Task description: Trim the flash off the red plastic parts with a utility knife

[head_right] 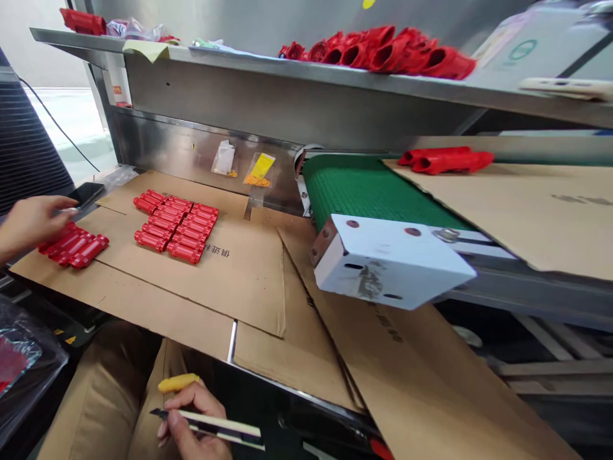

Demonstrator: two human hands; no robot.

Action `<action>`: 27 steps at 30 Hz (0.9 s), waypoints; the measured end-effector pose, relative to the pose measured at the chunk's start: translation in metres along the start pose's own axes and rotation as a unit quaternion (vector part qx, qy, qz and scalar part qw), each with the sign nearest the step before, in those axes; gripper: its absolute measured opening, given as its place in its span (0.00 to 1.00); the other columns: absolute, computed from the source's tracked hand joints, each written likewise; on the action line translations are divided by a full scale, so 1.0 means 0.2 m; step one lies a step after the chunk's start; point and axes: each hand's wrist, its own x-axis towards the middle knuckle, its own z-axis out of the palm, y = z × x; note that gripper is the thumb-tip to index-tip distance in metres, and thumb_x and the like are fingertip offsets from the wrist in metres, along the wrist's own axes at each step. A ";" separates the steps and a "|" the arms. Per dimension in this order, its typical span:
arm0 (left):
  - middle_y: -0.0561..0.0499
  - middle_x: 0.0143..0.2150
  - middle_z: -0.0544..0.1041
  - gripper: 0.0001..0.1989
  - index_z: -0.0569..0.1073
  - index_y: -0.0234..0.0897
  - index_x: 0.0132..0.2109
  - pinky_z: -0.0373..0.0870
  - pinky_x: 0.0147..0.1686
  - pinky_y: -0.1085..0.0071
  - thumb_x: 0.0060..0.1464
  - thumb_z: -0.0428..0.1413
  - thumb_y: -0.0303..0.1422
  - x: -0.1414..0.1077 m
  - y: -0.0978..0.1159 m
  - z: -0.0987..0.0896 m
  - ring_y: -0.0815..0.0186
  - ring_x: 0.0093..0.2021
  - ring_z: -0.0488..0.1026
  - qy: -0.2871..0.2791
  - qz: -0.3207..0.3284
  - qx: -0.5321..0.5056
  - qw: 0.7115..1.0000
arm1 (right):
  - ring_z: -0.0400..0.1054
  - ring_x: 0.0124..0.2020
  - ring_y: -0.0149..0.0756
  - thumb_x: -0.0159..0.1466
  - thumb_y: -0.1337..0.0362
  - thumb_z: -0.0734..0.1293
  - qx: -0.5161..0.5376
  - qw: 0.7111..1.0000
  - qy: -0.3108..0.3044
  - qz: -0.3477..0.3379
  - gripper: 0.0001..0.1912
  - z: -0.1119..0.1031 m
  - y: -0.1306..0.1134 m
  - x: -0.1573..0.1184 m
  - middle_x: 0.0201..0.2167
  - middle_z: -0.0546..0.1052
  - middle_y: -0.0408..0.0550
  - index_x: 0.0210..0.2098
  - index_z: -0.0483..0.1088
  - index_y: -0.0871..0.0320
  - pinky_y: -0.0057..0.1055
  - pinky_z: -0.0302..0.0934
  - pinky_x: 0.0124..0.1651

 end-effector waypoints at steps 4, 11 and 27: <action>0.40 0.55 0.85 0.08 0.85 0.36 0.45 0.65 0.68 0.53 0.59 0.64 0.27 -0.01 0.28 0.34 0.47 0.62 0.76 -0.088 0.149 0.021 0.985 | 0.78 0.25 0.43 0.71 0.40 0.75 -0.029 0.999 -0.030 -0.010 0.22 0.02 0.02 -0.03 0.25 0.82 0.50 0.40 0.82 0.53 0.41 0.77 0.35; 0.37 0.35 0.81 0.01 0.78 0.42 0.33 0.73 0.50 0.49 0.51 0.63 0.32 -0.27 0.41 0.38 0.40 0.43 0.78 -0.107 0.180 -0.016 0.978 | 0.78 0.31 0.42 0.78 0.46 0.69 -0.157 0.980 -0.034 -0.117 0.23 -0.03 -0.12 -0.07 0.23 0.82 0.48 0.32 0.79 0.53 0.44 0.75 0.48; 0.45 0.29 0.83 0.22 0.87 0.43 0.35 0.78 0.25 0.69 0.44 0.77 0.55 -1.57 0.29 0.33 0.58 0.27 0.79 -0.150 -0.316 -0.414 0.840 | 0.61 0.20 0.27 0.69 0.40 0.75 -0.132 0.987 -0.069 0.061 0.23 0.20 -0.11 -0.06 0.24 0.70 0.35 0.38 0.71 0.53 0.25 0.55 0.23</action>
